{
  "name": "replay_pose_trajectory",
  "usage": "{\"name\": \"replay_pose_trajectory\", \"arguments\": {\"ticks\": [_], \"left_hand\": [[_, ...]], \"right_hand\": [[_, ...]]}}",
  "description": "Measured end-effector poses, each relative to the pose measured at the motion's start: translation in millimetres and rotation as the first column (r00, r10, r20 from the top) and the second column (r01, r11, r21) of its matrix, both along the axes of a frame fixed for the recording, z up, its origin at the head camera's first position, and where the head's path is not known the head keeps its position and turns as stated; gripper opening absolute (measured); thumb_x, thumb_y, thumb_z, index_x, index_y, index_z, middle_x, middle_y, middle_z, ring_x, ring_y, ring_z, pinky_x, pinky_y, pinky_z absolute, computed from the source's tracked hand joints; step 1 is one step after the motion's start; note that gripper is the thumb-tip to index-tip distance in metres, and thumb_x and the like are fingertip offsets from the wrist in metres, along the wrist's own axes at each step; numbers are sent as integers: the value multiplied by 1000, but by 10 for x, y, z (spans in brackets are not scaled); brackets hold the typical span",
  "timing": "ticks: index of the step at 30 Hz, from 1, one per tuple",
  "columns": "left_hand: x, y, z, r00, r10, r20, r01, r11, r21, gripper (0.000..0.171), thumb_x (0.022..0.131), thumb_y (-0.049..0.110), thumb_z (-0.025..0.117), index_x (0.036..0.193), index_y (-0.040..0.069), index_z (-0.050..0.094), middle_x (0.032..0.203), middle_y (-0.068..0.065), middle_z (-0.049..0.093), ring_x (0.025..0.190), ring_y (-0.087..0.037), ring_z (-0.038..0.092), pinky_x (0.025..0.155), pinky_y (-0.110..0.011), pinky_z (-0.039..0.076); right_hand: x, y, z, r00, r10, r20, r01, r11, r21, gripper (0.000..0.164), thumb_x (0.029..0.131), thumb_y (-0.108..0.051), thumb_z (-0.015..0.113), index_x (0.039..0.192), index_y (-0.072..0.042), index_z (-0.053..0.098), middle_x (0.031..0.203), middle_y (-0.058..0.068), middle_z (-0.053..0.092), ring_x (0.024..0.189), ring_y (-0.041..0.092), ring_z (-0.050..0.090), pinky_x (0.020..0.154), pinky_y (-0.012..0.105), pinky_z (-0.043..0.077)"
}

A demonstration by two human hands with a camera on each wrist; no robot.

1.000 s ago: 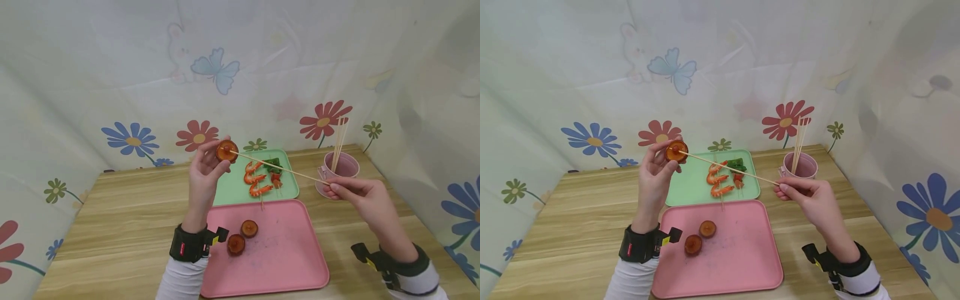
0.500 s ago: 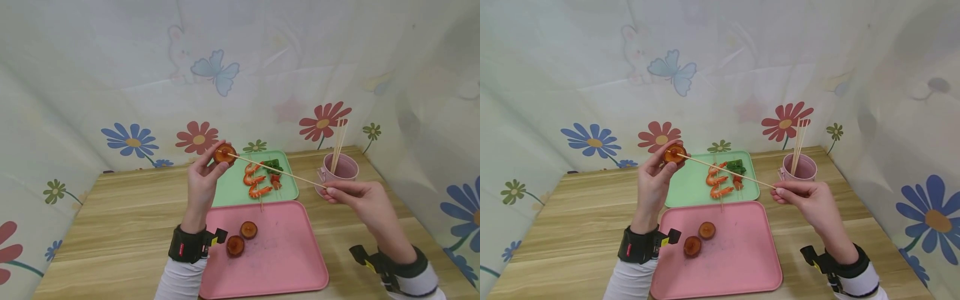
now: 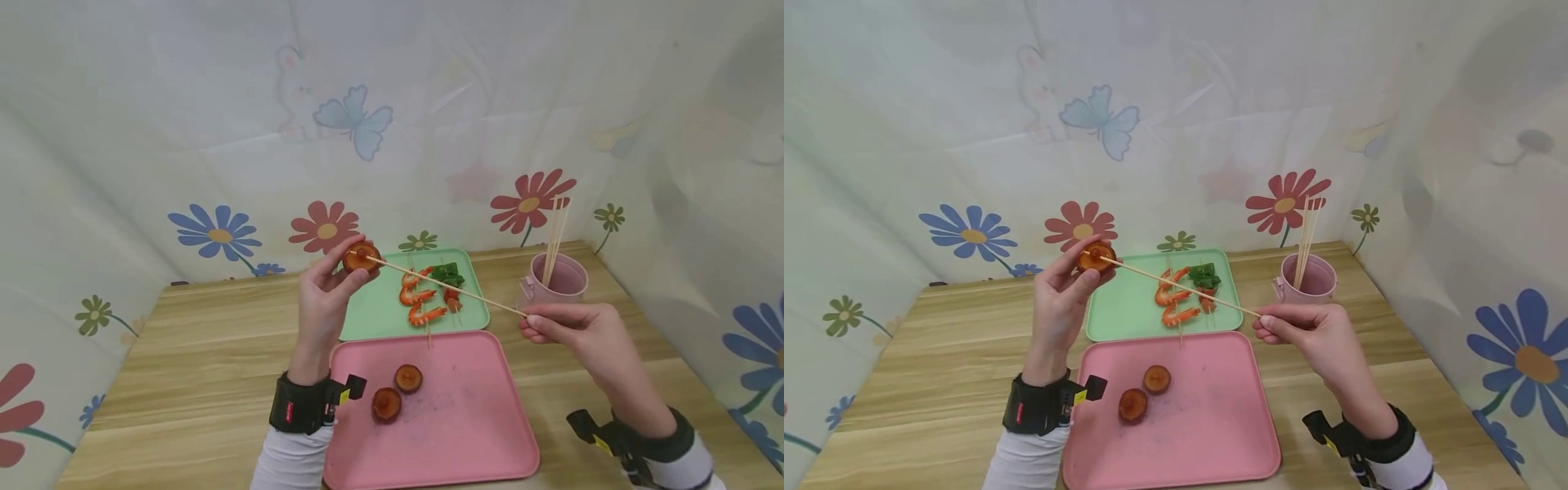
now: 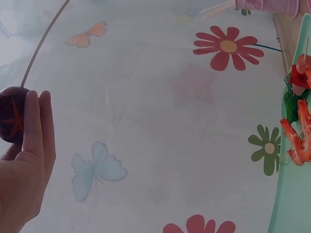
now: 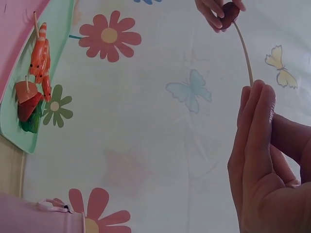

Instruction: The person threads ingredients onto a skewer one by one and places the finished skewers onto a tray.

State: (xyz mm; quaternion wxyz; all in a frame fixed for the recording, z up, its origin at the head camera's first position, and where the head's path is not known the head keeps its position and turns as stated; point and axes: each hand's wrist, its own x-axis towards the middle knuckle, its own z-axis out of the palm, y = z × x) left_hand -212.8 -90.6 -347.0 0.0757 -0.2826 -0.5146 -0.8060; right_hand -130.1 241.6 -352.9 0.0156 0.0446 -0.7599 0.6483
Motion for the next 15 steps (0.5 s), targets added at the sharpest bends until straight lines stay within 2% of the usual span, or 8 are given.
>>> {"name": "replay_pose_trajectory", "arguments": {"ticks": [7, 11, 15], "left_hand": [[16, 183, -75, 997, -69, 18, 70, 996, -59, 53, 83, 21, 74, 128, 0, 56, 122, -11, 58, 106, -23, 61, 87, -33, 54], [34, 251, -88, 997, -72, 16, 72, 997, -35, 53, 83, 19, 73, 129, -2, 55, 124, -11, 57, 108, -24, 60, 88, -34, 53], [27, 285, -102, 997, -80, -16, 81, 997, 8, 53, 86, 18, 70, 130, -5, 52, 127, -13, 58, 108, -24, 60, 90, -36, 52]], "right_hand": [[17, -67, 14, 998, 6, 61, -11, 996, 91, 34, 88, -16, 67, 112, 8, 65, 88, -2, 74, 81, 13, 72, 73, 29, 57], [15, -37, 19, 999, -9, 47, 6, 998, 66, 30, 88, -14, 67, 110, 6, 67, 88, -3, 74, 81, 13, 72, 72, 28, 57], [19, -66, 32, 999, -14, 37, 12, 998, 57, 30, 88, -14, 66, 110, 6, 67, 89, -3, 74, 80, 13, 72, 72, 28, 57]]}}
